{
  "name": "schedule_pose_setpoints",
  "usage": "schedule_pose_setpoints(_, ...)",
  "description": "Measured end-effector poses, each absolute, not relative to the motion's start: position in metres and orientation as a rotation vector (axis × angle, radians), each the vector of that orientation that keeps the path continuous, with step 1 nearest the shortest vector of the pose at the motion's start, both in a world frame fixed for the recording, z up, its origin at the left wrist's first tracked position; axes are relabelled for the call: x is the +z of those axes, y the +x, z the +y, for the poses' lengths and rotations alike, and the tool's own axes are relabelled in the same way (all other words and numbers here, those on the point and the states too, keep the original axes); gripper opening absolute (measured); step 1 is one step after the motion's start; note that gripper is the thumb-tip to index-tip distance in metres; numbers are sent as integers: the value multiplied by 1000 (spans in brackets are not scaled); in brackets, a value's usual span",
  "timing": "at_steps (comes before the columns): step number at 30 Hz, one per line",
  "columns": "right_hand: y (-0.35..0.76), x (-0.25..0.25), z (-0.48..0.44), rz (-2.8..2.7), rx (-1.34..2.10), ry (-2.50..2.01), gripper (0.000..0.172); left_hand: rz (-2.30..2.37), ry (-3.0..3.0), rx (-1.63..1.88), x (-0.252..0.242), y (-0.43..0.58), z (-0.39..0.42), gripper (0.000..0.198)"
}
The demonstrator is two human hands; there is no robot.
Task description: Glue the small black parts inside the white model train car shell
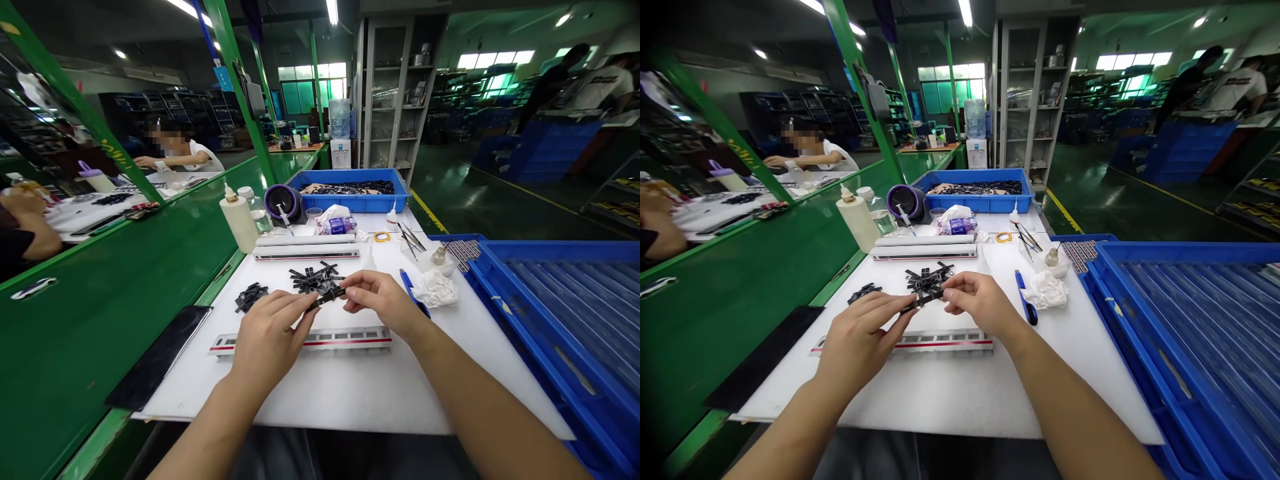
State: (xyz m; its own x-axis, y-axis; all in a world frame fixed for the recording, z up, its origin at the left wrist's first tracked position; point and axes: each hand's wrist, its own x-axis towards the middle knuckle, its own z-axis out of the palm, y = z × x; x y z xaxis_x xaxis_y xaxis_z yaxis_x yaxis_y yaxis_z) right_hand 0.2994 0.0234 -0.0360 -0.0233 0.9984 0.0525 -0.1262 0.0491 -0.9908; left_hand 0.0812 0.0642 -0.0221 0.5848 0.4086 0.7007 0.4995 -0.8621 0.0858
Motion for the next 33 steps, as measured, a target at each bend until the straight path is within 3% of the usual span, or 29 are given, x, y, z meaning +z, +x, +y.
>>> schedule_pose_setpoints(7, 297, -36, 23, -1064, 1288, -1047, 21, -812, -2709, -1196, -26, 83, 58, 19)
schedule_pose_setpoints(11, 297, -32, 21, -1120, 1212, -1083, 16, -991, -2861, -1192, -19, 92, 49, 32)
schedule_pose_setpoints(16, 299, -31, 19, -1204, 1179, -1050, 15, -1200, -2969, -1166, -9, 106, 43, 17)
schedule_pose_setpoints(25, 297, -29, 17, -1213, 1134, -1015, 16, -1505, -3027, -1184, -8, 112, 44, 14)
schedule_pose_setpoints(33, 299, -27, 16, -1133, 1157, -899, 11, -1237, -3173, -1170, -7, 117, 43, 16)
